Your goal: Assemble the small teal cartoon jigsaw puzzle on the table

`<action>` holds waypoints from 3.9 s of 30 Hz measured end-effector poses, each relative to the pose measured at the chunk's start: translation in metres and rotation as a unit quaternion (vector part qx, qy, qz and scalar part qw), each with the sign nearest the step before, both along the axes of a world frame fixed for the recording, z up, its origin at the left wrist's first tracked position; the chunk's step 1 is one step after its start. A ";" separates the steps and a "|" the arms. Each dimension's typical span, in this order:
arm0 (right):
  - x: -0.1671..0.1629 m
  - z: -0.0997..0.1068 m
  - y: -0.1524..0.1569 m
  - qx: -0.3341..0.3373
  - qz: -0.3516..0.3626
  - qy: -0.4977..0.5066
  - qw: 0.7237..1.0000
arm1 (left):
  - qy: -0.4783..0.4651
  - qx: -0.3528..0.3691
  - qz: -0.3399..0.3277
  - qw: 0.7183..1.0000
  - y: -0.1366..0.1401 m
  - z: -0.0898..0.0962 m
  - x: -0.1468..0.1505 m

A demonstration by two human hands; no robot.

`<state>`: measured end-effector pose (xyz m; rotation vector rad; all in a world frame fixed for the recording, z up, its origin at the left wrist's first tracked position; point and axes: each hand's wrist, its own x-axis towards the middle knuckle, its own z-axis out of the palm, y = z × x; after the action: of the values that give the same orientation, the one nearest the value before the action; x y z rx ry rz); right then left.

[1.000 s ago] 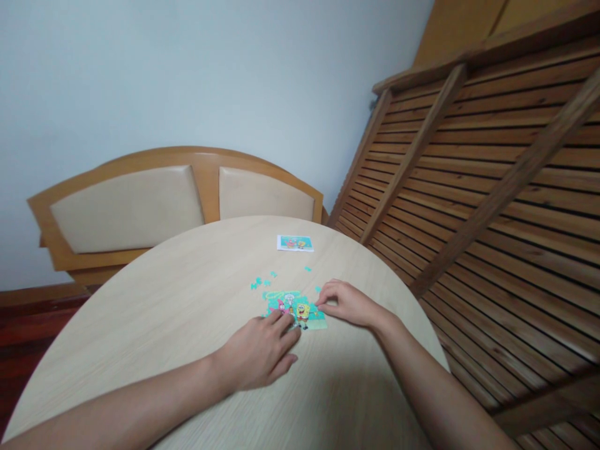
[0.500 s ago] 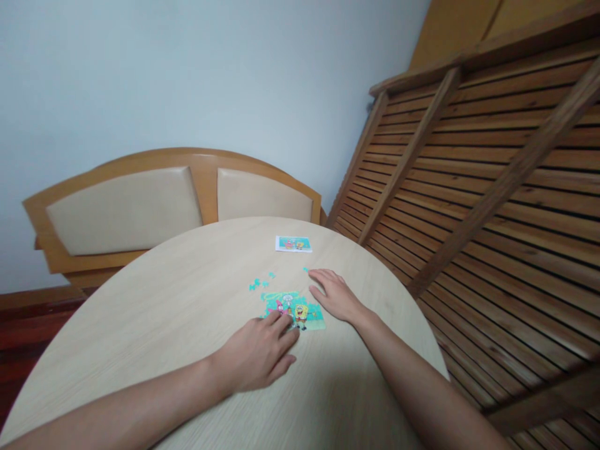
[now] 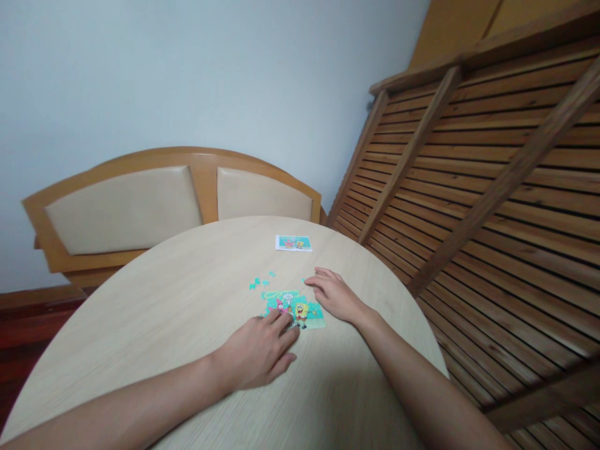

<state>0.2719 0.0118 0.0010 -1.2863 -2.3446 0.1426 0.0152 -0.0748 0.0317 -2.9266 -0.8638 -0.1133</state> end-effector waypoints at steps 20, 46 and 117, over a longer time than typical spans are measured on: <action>0.021 0.014 -0.012 -0.029 -0.075 -0.001 0.997 | 0.000 0.004 0.001 1.000 0.001 -0.002 -0.001; 0.022 0.012 -0.014 -0.049 -0.142 -0.036 0.988 | 0.000 0.002 -0.003 1.000 0.002 -0.002 0.000; 0.010 -0.002 -0.006 -0.096 -0.036 0.121 0.987 | -0.006 0.004 0.000 1.000 0.001 -0.003 0.000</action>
<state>0.2818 0.0059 -0.0006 -1.3586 -2.1154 0.4833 0.0148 -0.0737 0.0290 -2.9219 -0.8619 -0.1341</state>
